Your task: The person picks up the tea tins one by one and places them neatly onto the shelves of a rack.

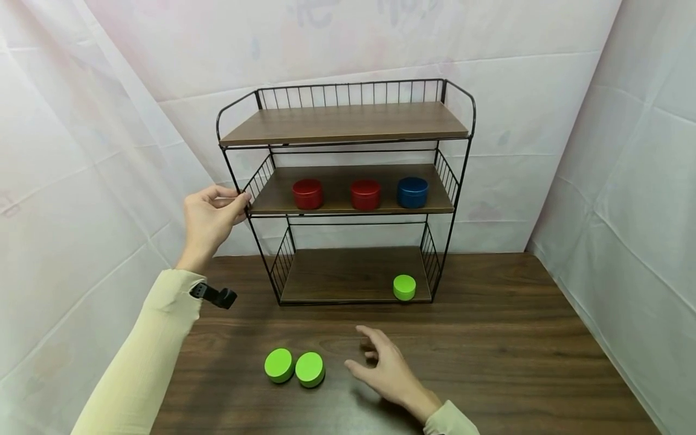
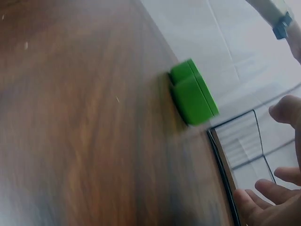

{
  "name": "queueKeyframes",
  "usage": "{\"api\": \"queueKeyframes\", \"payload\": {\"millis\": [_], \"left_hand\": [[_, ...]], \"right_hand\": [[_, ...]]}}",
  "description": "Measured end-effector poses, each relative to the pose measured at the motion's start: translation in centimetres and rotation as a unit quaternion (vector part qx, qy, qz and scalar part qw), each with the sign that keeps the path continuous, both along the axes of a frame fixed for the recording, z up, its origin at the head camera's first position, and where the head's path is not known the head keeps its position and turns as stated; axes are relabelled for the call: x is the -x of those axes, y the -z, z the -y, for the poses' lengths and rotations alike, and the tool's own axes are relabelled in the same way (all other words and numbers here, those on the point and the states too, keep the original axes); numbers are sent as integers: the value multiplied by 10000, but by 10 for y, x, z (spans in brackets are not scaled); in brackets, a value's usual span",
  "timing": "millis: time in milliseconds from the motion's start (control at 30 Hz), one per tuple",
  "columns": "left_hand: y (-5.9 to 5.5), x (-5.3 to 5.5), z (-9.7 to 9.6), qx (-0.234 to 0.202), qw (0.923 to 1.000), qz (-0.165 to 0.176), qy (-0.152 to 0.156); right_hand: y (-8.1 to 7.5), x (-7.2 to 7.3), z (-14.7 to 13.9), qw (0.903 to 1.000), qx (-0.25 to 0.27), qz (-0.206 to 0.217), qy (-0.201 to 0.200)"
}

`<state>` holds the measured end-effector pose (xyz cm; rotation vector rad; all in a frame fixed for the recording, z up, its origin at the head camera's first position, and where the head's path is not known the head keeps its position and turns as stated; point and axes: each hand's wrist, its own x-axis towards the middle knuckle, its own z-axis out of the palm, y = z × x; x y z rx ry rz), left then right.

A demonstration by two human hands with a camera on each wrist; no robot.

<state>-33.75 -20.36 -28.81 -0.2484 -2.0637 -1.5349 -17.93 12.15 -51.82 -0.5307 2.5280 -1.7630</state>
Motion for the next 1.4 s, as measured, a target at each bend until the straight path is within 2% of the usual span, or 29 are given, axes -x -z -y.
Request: {"api": "queueKeyframes", "payload": {"millis": [167,433,1033,1400], "left_hand": [[-1,0,1,-22,10000,3,-33],[-2,0,1,-21,10000,21,-59],[4,0,2,6,9999,-94,-36],[2,3,2,-38,10000,-29,23]], "right_hand": [[1,-1,16,9984,-45,57,-556],[2,2,40,9953,-4,-98,-965],[9,4,62,9945,-393,113,-959],[9,7,63,9913,-727,-424,-1015]]}}
